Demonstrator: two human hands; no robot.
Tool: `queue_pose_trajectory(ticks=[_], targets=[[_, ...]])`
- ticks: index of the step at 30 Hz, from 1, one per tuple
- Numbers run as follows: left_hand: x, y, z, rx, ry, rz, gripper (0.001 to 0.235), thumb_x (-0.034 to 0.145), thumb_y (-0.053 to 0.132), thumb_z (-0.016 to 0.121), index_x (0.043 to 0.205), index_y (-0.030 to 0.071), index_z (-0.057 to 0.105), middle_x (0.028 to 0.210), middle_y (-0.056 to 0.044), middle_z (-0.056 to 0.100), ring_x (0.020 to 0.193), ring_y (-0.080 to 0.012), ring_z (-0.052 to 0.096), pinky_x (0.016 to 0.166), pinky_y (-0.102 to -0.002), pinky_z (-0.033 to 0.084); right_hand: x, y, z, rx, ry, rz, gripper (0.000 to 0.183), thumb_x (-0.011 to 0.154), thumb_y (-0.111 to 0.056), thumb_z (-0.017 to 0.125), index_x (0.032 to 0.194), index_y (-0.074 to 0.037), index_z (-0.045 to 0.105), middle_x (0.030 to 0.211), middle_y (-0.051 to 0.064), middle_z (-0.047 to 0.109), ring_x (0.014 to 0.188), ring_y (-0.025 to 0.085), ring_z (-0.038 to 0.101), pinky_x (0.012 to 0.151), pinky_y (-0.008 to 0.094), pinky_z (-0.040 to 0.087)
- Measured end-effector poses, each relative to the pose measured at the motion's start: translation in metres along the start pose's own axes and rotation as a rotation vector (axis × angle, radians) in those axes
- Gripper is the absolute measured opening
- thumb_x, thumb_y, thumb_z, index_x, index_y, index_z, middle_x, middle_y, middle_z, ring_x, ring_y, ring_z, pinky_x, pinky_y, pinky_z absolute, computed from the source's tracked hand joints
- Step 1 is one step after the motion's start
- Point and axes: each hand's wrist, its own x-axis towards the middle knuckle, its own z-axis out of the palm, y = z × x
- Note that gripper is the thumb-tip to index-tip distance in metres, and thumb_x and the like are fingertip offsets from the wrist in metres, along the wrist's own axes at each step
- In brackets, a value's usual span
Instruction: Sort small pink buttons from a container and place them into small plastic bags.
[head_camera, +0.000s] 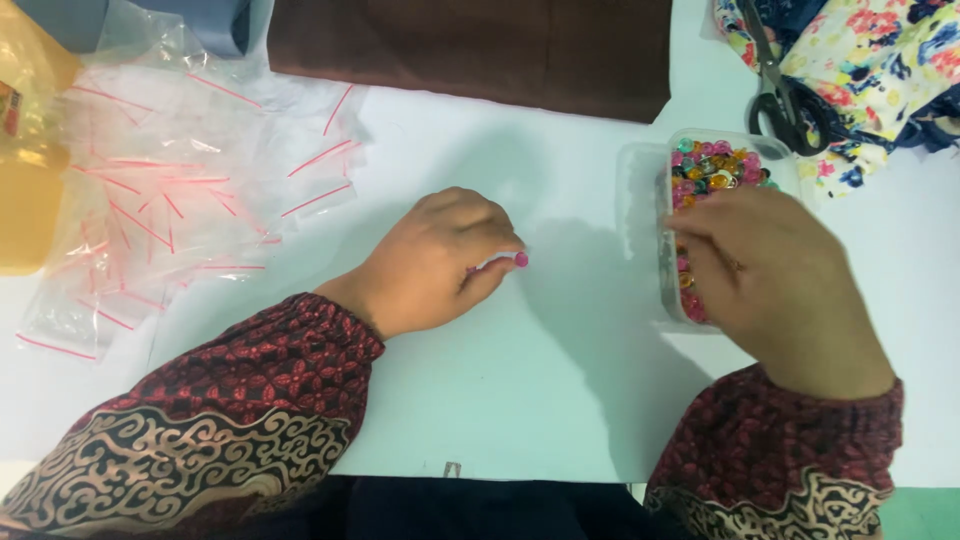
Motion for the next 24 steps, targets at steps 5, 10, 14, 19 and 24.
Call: queue_pose_trajectory(ticks=[5, 10, 14, 19, 24], targets=[[0.075, 0.031, 0.017, 0.035, -0.029, 0.109, 0.009, 0.096, 0.012, 0.067, 0.104, 0.013, 0.072, 0.099, -0.002, 0.065, 0.096, -0.0294, 0.062, 0.086, -0.045, 0.049, -0.010, 0.045, -0.011, 0.010, -0.013, 0.188, 0.019, 0.101, 0.000, 0.064, 0.115, 0.002, 0.076, 0.105, 0.016, 0.072, 0.096, 0.030, 0.067, 0.080, 0.043, 0.052], [0.151, 0.050, 0.050, 0.091, -0.166, 0.032, 0.012, 0.091, 0.023, 0.059, 0.091, 0.019, 0.070, 0.089, -0.001, 0.062, 0.093, -0.0290, 0.058, 0.079, -0.046, 0.042, -0.014, 0.067, -0.001, 0.071, -0.160, 0.409, 0.023, 0.092, -0.011, 0.067, 0.112, -0.010, 0.077, 0.103, 0.007, 0.073, 0.092, 0.024, 0.066, 0.082, 0.039, 0.049], [0.161, 0.044, 0.079, 0.177, -0.176, 0.077, 0.018, 0.088, 0.017, 0.059, 0.080, 0.025, 0.073, 0.087, 0.000, 0.063, 0.091, -0.0304, 0.057, 0.073, -0.047, 0.043, -0.010, 0.066, -0.006, 0.036, -0.202, 0.488, 0.010, 0.095, -0.018, 0.069, 0.091, -0.009, 0.071, 0.084, 0.007, 0.069, 0.076, 0.024, 0.063, 0.069, 0.038, 0.046], [0.146, 0.028, 0.109, 0.275, -0.194, 0.034, 0.015, 0.086, 0.014, 0.065, 0.073, 0.023, 0.067, 0.083, 0.003, 0.059, 0.089, -0.0243, 0.052, 0.076, -0.042, 0.040, 0.002, 0.041, -0.012, 0.036, -0.297, 0.579, 0.010, 0.085, -0.019, 0.076, 0.092, -0.011, 0.074, 0.089, 0.004, 0.073, 0.082, 0.023, 0.066, 0.072, 0.038, 0.049], [0.138, 0.022, 0.132, 0.320, -0.222, 0.001, 0.009, 0.083, 0.026, 0.070, 0.075, 0.025, 0.074, 0.091, 0.002, 0.061, 0.097, -0.0268, 0.052, 0.079, -0.045, 0.040, 0.010, 0.034, -0.008, -0.070, -0.418, 0.660, 0.019, 0.087, -0.025, 0.070, 0.101, -0.013, 0.073, 0.094, 0.009, 0.075, 0.087, 0.030, 0.067, 0.074, 0.044, 0.048]])
